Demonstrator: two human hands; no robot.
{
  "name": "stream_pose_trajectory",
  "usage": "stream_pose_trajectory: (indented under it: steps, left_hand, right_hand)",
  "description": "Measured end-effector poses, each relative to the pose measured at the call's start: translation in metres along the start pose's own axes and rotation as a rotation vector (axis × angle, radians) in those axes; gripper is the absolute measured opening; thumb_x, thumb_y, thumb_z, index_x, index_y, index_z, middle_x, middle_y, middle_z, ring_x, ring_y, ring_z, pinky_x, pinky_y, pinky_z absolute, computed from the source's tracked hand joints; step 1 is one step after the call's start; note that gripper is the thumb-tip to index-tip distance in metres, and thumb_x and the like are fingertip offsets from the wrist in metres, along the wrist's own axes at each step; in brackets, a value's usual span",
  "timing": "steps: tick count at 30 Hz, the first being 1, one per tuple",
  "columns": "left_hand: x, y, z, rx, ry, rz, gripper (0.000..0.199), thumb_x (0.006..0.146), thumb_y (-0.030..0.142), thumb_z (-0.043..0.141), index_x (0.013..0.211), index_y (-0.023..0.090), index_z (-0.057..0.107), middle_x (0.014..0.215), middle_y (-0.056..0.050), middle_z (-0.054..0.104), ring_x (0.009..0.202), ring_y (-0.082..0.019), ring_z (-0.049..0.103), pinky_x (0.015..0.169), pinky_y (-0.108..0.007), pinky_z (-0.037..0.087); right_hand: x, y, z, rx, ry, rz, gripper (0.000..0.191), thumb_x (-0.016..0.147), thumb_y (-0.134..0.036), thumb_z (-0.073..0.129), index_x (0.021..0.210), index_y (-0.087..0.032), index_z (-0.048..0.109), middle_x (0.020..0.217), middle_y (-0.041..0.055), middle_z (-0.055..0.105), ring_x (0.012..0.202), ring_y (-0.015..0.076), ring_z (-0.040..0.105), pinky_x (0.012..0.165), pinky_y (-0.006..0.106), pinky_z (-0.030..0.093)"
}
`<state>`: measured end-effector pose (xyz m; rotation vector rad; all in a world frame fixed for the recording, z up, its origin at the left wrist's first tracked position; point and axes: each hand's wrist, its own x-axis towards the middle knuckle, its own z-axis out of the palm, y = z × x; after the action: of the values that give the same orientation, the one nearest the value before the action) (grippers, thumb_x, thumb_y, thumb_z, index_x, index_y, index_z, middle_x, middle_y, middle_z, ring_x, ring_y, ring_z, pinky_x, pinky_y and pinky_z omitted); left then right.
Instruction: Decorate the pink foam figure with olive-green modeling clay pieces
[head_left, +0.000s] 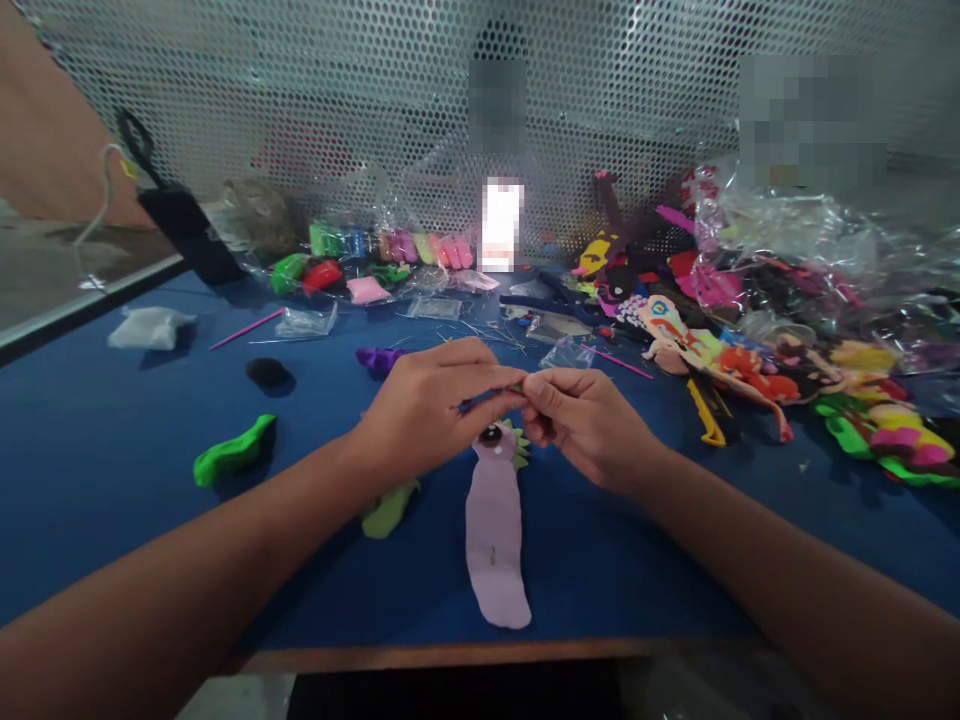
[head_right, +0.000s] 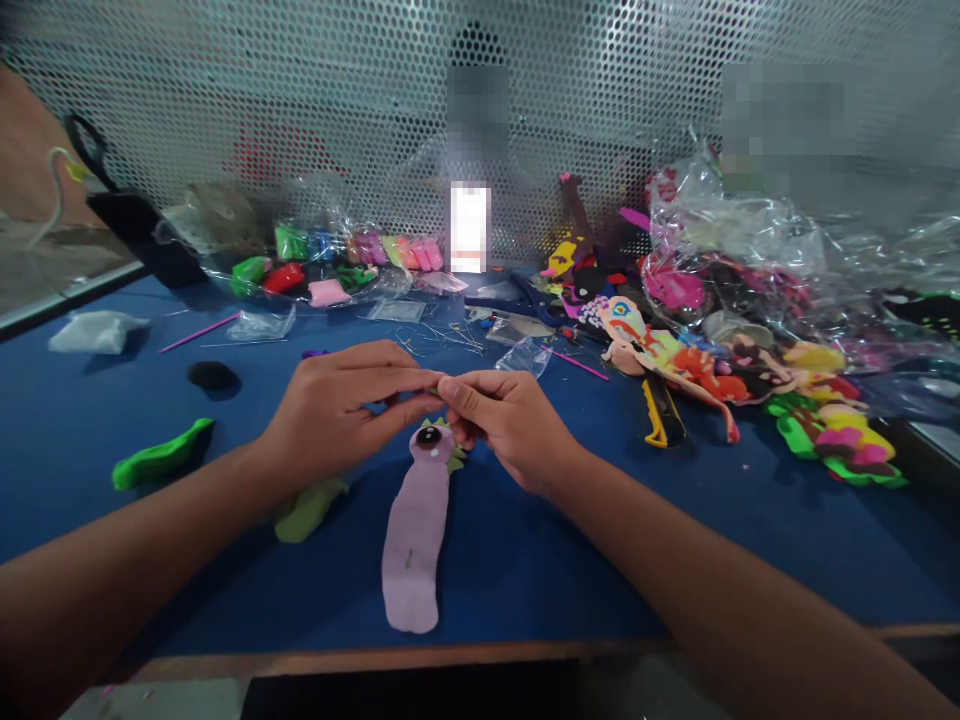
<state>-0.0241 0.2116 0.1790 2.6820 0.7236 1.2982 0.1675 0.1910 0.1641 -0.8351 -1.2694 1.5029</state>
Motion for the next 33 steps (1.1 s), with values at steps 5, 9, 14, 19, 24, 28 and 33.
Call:
stream_pose_trajectory:
  steps: [5,9,14,19,24,28,33]
  left_hand:
    - [-0.0007,0.001,-0.0013,-0.014,0.032,-0.039,0.018,0.094,0.023,0.062,0.102,0.023,0.078,0.086,-0.003,0.072,0.078,-0.013,0.068,0.072,-0.023,0.053]
    - [0.0024,0.0007,-0.0029,-0.131,0.02,-0.077,0.02,0.092,0.02,0.063,0.106,0.021,0.078,0.086,-0.003,0.072,0.077,-0.012,0.066,0.071,-0.023,0.053]
    - [0.0052,0.0004,-0.0044,-0.214,0.027,-0.131,0.016,0.088,0.02,0.07,0.102,0.021,0.079,0.085,-0.002,0.071,0.071,-0.011,0.064,0.065,-0.022,0.052]
    - [0.0033,0.0002,-0.0038,-0.224,0.007,-0.114,0.017,0.087,0.019,0.071,0.102,0.022,0.078,0.086,-0.001,0.07,0.072,-0.011,0.065,0.065,-0.022,0.053]
    - [0.0014,-0.0018,-0.0038,-0.1,0.053,-0.034,0.015,0.089,0.018,0.068,0.099,0.019,0.079,0.083,-0.003,0.068,0.075,-0.012,0.065,0.068,-0.022,0.052]
    - [0.0004,-0.003,-0.0032,0.005,0.017,0.022,0.016,0.092,0.02,0.064,0.099,0.021,0.079,0.081,-0.002,0.067,0.074,-0.012,0.064,0.068,-0.022,0.052]
    - [-0.0002,-0.0027,-0.0015,0.027,0.032,0.033,0.015,0.091,0.024,0.067,0.101,0.022,0.078,0.08,0.0,0.067,0.072,-0.01,0.064,0.068,-0.02,0.052]
  right_hand:
    - [-0.0008,-0.001,0.0005,-0.006,-0.015,0.005,0.04,0.075,-0.051,0.082,0.063,-0.016,0.068,0.056,-0.0022,0.058,0.049,0.0093,0.052,0.045,0.022,0.038]
    - [-0.0003,-0.0033,0.0002,0.0,-0.008,-0.025,0.039,0.073,-0.05,0.084,0.064,-0.017,0.066,0.056,-0.004,0.057,0.049,0.0087,0.051,0.045,0.022,0.037]
    - [0.0009,-0.0002,-0.0021,-0.048,-0.026,-0.051,0.042,0.077,-0.054,0.08,0.066,-0.017,0.064,0.055,-0.0041,0.058,0.046,0.0083,0.051,0.044,0.022,0.033]
    - [-0.0005,0.0021,-0.001,0.008,-0.052,-0.051,0.041,0.079,-0.052,0.08,0.066,-0.016,0.064,0.057,-0.0036,0.059,0.047,0.008,0.054,0.045,0.02,0.04]
    - [-0.0024,0.0006,-0.0012,0.025,-0.091,-0.007,0.037,0.084,-0.049,0.076,0.07,-0.017,0.065,0.055,-0.004,0.056,0.043,0.0088,0.054,0.037,0.018,0.042]
    - [-0.0023,-0.0011,-0.0013,-0.019,-0.059,-0.007,0.032,0.085,-0.044,0.076,0.072,-0.016,0.067,0.055,-0.0044,0.055,0.042,0.0078,0.053,0.035,0.016,0.042]
    - [-0.0023,-0.0008,-0.0002,-0.079,-0.041,-0.05,0.038,0.086,-0.047,0.074,0.066,-0.016,0.063,0.05,-0.0043,0.055,0.039,0.0078,0.051,0.035,0.016,0.042]
